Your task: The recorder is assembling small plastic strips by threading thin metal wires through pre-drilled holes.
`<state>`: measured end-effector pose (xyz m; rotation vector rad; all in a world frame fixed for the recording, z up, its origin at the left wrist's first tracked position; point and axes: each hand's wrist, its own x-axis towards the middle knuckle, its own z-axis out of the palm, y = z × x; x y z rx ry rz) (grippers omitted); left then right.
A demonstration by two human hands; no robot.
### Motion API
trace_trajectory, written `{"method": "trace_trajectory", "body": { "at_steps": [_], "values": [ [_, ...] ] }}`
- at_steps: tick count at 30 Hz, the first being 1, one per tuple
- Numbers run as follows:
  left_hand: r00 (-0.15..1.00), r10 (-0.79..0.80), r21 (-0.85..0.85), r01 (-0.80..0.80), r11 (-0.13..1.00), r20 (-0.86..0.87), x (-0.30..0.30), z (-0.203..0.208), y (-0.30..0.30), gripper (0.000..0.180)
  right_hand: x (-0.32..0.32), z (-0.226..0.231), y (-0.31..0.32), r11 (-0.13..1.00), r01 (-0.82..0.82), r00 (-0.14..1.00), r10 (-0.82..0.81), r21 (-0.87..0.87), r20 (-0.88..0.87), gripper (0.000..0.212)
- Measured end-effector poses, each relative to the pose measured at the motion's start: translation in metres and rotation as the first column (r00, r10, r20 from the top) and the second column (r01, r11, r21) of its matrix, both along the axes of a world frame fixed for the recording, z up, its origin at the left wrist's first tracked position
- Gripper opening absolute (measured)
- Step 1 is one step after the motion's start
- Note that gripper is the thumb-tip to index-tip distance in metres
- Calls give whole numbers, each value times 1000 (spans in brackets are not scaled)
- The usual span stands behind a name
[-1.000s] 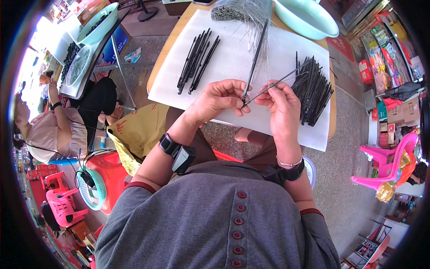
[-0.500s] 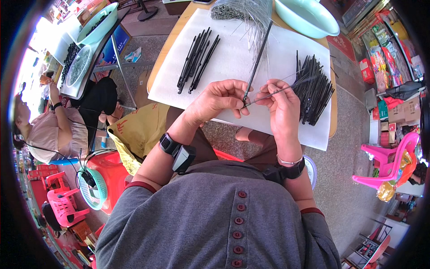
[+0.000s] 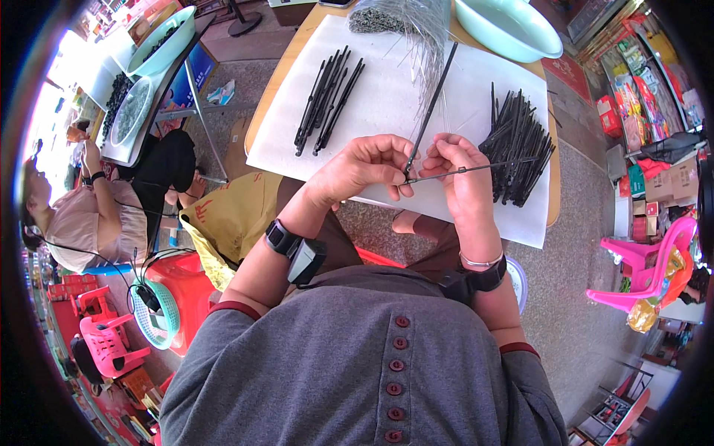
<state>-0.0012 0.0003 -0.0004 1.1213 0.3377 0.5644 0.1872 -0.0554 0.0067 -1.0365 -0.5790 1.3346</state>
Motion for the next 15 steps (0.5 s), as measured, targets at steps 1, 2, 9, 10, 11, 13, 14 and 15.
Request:
{"method": "trace_trajectory", "body": {
  "at_steps": [1,2,9,10,11,13,14,15],
  "values": [
    [1000,0,-17,0,1000,-9,0,2,0,35,0,-1,0,1000,15,1000,-15,17,13,14],
    [1000,-1,-34,0,999,-17,1,3,-1,35,0,-1,0,999,29,999,-30,34,25,14],
    [999,9,-33,-10,999,-35,1,1,-1,34,2,2,3,997,0,992,-10,73,126,14],
    [1000,0,-24,-1,1000,-15,1,-1,0,34,3,3,3,999,-40,995,37,30,89,14],
    [1000,-8,-15,8,1000,5,0,-3,1,34,4,4,3,997,-82,995,83,-12,50,14],
    [1000,-7,-31,7,999,15,0,-3,1,35,6,4,2,997,-81,996,81,4,31,14],
    [1000,-5,-47,6,999,26,0,-3,1,35,7,4,2,997,-80,997,80,22,12,14],
    [1000,-5,-47,6,999,25,0,-3,1,35,7,5,2,997,-80,997,80,21,12,14]
  ]
}}
